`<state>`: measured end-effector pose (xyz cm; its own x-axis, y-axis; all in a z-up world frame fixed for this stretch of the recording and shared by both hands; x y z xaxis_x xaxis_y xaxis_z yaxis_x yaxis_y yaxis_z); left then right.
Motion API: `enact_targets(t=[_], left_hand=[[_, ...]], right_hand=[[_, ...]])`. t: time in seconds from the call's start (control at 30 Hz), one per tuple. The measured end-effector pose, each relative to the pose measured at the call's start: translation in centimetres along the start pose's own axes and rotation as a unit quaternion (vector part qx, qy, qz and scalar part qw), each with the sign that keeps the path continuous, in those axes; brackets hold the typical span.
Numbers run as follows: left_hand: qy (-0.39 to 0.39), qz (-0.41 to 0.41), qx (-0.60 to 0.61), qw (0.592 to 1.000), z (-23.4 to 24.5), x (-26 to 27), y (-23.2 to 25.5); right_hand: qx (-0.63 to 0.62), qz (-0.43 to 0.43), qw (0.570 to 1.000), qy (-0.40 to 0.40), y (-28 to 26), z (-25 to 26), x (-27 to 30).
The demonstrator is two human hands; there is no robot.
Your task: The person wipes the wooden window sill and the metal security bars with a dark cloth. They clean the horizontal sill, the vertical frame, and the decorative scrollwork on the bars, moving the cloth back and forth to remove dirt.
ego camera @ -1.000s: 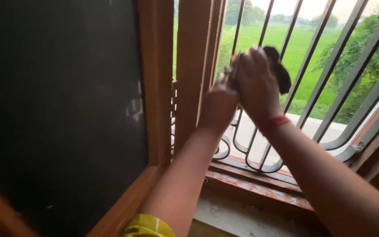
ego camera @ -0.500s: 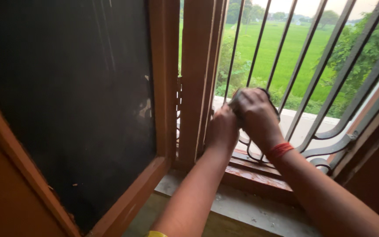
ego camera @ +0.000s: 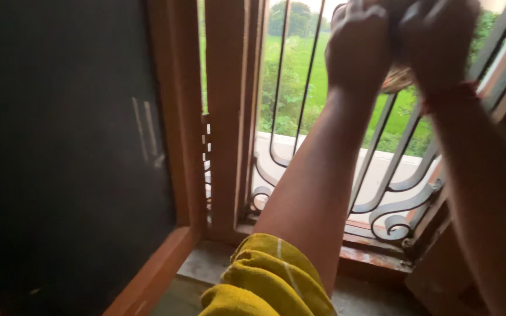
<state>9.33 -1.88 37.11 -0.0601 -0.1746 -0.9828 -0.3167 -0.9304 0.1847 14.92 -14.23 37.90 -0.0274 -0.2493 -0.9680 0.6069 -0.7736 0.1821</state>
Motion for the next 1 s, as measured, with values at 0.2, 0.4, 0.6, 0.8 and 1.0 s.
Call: enact_targets(t=[0.2,0.4,0.6,0.8,1.0], left_hand=[[-0.018,-0.053,-0.043,0.997,-1.1,5.1,-1.0],[-0.071,-0.041,-0.034,0.996,-0.9,8.1,-0.9],[-0.130,-0.025,-0.006,0.991,0.8,11.9,-0.2],[-0.175,0.067,0.131,0.973,1.0,16.1,-1.1],[-0.194,0.113,0.109,0.968,0.3,20.4,-1.8]], right_hand=[[-0.100,0.000,0.993,0.064,-5.5,1.8,3.7],[-0.147,-0.144,0.978,0.019,-4.1,0.6,6.3],[-0.171,-0.252,0.948,-0.089,-1.7,-0.9,10.8],[-0.167,-0.348,0.914,-0.122,-1.8,-1.2,15.4],[-0.176,-0.376,0.893,-0.175,-3.5,-0.7,19.0]])
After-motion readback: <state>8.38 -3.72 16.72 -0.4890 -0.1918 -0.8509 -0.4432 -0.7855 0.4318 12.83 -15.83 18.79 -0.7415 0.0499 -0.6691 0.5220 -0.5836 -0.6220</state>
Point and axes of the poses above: each hand's wrist, its own x-axis away from the middle knuckle, its own z-axis out of the back of the hand, y = z × x, the point moved 7 cm from there along -x, towards the middle knuckle, and after that the axes turned 8 degrees about -y, right-handed, at the moved point
